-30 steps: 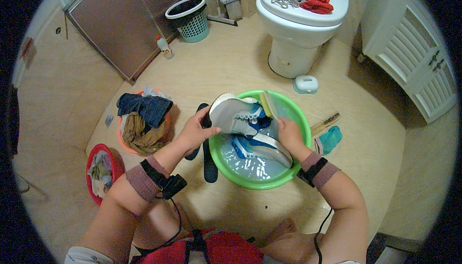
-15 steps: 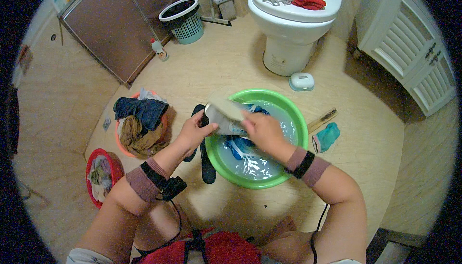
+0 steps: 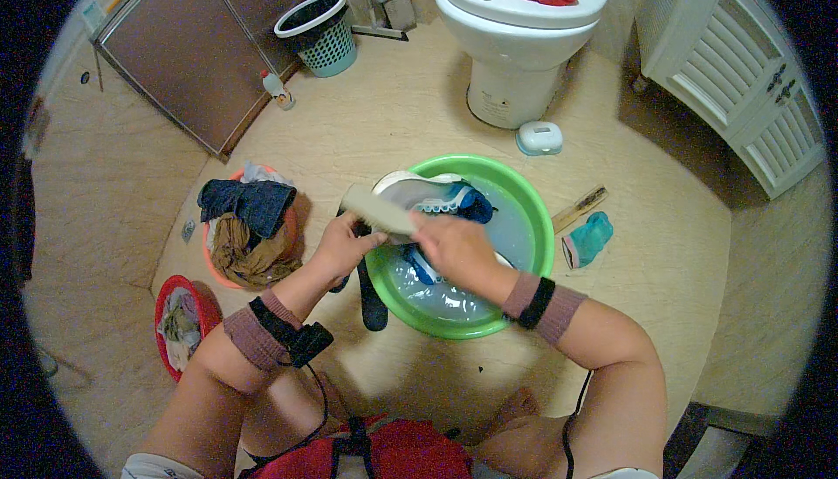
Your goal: The person scrubs a shoe and its insoles with a brush and soapy water in a basin while sitting on the floor.
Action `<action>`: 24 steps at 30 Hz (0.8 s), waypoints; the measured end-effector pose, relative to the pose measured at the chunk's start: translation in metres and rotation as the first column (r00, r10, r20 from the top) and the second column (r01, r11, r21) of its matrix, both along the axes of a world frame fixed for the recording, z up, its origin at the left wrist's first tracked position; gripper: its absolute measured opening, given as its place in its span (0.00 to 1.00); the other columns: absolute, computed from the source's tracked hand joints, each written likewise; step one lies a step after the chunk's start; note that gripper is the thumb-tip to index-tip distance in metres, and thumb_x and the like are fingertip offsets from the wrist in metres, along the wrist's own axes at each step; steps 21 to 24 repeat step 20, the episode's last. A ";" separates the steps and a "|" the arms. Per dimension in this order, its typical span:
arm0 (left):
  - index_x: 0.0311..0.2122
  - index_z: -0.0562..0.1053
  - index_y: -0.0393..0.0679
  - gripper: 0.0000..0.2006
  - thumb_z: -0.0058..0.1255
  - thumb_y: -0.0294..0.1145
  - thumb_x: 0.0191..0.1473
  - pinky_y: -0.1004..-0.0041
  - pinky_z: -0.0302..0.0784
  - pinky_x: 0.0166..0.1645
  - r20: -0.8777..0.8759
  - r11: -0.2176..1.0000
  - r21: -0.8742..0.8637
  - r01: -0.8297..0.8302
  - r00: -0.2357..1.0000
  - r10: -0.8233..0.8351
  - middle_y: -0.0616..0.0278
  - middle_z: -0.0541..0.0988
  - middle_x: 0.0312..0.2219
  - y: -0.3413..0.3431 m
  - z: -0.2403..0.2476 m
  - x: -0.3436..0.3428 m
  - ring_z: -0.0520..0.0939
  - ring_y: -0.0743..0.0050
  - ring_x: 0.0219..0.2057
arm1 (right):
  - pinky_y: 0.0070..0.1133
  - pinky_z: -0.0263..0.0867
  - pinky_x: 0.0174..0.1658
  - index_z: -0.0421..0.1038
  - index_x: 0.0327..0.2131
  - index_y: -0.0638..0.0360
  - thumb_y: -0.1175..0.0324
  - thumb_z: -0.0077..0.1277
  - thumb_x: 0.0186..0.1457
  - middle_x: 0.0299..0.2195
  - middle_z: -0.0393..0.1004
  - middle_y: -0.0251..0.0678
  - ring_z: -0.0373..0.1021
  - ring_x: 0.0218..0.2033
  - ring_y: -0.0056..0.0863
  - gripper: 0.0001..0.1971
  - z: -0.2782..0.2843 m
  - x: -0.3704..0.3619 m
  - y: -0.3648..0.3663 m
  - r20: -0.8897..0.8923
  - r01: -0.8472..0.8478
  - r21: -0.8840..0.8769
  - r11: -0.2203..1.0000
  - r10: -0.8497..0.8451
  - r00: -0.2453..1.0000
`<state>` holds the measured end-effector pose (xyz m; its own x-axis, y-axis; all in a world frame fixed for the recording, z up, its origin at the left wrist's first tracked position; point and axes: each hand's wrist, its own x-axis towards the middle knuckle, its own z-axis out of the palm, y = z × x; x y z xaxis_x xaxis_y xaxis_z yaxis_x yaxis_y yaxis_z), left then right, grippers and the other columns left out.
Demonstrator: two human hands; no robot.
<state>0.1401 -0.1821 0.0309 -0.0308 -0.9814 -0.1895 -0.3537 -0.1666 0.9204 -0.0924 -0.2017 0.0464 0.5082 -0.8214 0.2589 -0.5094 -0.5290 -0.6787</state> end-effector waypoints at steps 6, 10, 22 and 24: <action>0.57 0.66 0.38 0.30 0.60 0.23 0.46 0.73 0.70 0.52 -0.054 0.999 -0.040 -0.002 0.999 0.000 0.54 0.78 0.45 -0.005 0.006 -0.009 0.78 0.69 0.45 | 0.37 0.68 0.41 0.75 0.40 0.61 0.61 0.46 0.58 0.34 0.76 0.53 0.73 0.37 0.51 0.15 -0.080 -0.071 -0.060 -0.096 0.493 0.280 0.823 -0.487 0.868; 0.54 0.68 0.37 0.27 0.60 0.24 0.46 0.72 0.71 0.50 0.041 0.999 -0.014 -0.049 0.998 0.050 0.55 0.78 0.42 0.000 0.004 -0.006 0.77 0.69 0.43 | 0.36 0.67 0.42 0.73 0.36 0.67 0.61 0.46 0.57 0.33 0.75 0.55 0.72 0.37 0.53 0.15 -0.131 -0.088 -0.059 -0.229 0.536 0.377 0.755 -0.485 0.844; 0.54 0.66 0.35 0.30 0.62 0.28 0.45 0.71 0.73 0.48 0.078 0.995 0.062 -0.078 0.994 0.073 0.54 0.77 0.39 -0.002 0.009 -0.006 0.78 0.67 0.41 | 0.30 0.57 0.17 0.75 0.36 0.56 0.67 0.45 0.59 0.20 0.72 0.36 0.61 0.13 0.27 0.09 -0.204 -0.137 -0.088 -0.221 0.346 0.910 0.227 -0.440 0.870; 0.54 0.66 0.35 0.30 0.62 0.28 0.45 0.71 0.73 0.48 0.078 0.995 0.062 -0.078 0.994 0.073 0.54 0.77 0.39 -0.002 0.009 -0.006 0.78 0.67 0.41 | 0.30 0.57 0.17 0.75 0.36 0.56 0.67 0.45 0.59 0.20 0.72 0.36 0.61 0.13 0.27 0.09 -0.204 -0.137 -0.088 -0.221 0.346 0.910 0.227 -0.440 0.870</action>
